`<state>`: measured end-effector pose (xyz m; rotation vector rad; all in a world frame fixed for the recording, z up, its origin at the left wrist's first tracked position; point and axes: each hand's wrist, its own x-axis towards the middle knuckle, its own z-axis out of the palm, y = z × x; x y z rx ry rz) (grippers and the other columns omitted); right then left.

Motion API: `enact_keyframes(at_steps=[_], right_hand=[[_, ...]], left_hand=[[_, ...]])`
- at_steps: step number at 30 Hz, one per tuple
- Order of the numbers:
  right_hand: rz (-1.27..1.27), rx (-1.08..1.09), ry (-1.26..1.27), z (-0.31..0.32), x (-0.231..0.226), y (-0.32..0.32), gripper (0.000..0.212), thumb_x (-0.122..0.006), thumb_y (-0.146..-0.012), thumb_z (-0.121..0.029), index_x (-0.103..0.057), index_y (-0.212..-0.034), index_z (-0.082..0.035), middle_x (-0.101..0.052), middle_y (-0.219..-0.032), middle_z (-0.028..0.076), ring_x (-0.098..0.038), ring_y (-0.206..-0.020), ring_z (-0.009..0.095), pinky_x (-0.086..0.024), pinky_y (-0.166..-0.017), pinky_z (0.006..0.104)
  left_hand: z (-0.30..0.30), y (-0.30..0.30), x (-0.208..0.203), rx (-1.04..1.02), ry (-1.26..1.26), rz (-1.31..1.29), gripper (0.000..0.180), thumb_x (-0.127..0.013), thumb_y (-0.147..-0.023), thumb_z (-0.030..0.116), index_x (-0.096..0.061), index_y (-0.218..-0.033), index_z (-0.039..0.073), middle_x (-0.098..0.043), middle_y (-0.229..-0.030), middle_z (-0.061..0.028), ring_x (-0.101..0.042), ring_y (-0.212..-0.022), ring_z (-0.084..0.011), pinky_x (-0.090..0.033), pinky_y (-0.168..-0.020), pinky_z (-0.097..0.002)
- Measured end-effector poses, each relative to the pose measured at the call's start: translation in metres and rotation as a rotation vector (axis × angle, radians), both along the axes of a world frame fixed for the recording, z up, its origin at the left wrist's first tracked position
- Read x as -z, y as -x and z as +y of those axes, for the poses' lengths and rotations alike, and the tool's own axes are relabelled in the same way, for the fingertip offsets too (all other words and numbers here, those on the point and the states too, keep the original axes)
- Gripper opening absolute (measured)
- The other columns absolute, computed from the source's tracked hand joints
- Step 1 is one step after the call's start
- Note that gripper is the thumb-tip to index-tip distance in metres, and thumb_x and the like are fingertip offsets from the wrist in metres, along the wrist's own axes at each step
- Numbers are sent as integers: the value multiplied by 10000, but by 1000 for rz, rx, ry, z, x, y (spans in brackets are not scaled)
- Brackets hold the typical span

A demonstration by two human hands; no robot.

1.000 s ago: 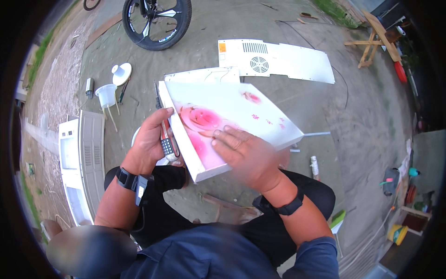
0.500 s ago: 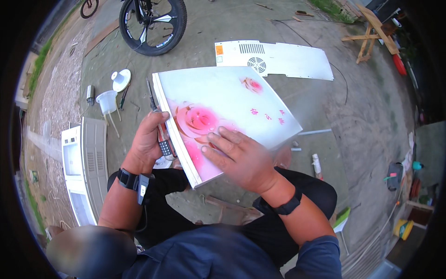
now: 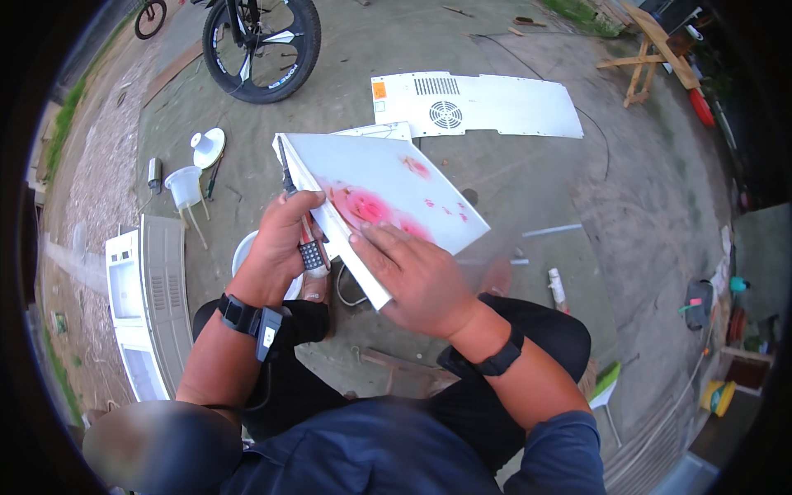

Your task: The person uses a screwdriver to remove several screws from a white plastic panel of a disassembled electronic appliance.

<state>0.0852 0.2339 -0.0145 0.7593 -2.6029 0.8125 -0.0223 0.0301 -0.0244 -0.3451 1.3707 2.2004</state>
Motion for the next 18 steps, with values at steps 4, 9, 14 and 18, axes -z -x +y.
enact_keyframes(at_steps=[4, 9, 14, 18], right_hand=[[-191, 34, 7, 4, -4, -6, 816, -809, -734, -244, -477, -1451, -41, -573, -1363, 200, -634, -1149, 373, -551, -901, 430], [-363, 159, 18, 0, 14, -12, 788, -748, -786, -261, -423, -1456, -2, -556, -1364, 236, -613, -1165, 403, -540, -914, 458], [-460, 304, 3, -5, 29, -12, 747, -697, -792, -194, -398, -1443, 18, -573, -1318, 248, -639, -1071, 423, -545, -853, 492], [-463, 418, 40, -3, 39, -9, 691, -667, -794, -165, -413, -1415, 3, -616, -1227, 241, -649, -1001, 435, -542, -809, 513]], left_hand=[[15, 2, 3, 10, 182, 33, 221, -642, -877, 99, -621, -1061, -21, -678, -786, -72, -595, -548, -126, -484, -500, -264], [32, -8, 14, 68, 310, 125, 241, -664, -860, 102, -604, -1060, -17, -672, -791, -60, -603, -572, -124, -484, -515, -262], [58, -30, 17, 118, 387, 184, 305, -681, -839, 91, -579, -1096, -37, -671, -836, -59, -613, -662, -101, -499, -561, -262], [76, -40, 32, 152, 449, 255, 405, -734, -841, 145, -553, -1131, -71, -682, -889, -93, -618, -736, -96, -514, -596, -275]])
